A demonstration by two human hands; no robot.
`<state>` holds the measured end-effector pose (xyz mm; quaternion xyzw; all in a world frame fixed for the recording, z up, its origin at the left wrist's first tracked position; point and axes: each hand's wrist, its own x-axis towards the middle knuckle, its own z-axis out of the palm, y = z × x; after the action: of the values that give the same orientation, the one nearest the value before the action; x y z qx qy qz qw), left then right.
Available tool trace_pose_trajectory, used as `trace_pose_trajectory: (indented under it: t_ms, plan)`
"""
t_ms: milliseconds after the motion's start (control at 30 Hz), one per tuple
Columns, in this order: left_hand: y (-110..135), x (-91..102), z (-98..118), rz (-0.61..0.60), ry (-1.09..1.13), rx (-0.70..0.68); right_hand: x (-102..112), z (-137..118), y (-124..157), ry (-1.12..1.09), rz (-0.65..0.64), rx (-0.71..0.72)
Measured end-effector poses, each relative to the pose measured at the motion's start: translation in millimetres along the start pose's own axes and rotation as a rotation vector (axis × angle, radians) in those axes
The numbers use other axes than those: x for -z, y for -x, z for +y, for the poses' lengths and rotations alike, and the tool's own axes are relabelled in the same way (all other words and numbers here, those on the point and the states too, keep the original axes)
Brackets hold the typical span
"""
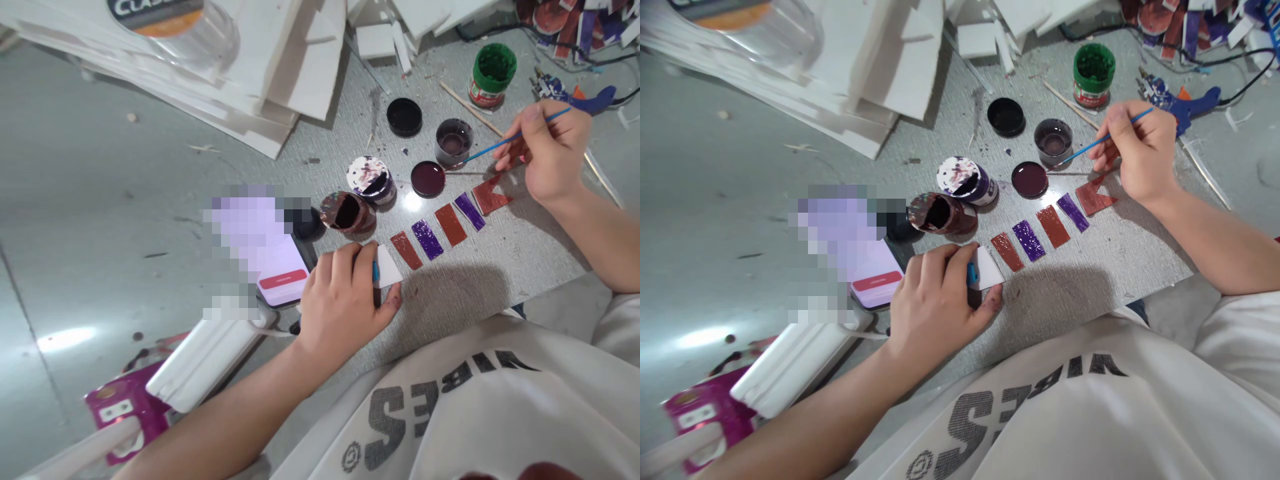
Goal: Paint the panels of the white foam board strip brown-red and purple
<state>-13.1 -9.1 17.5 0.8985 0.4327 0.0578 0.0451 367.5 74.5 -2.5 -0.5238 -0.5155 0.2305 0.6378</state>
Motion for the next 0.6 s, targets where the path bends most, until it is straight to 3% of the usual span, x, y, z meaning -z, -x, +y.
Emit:
trace_pose_trajectory:
  t_ms: [333,600]
  plan:
    - [-1,-2.2,-1,0.018,-0.021,-0.016,4,-25,-8,-0.058,0.121,0.162]
    - [-1,0.0,0,-0.006,-0.011,0.002,10,-28,0,0.128,-0.129,-0.038]
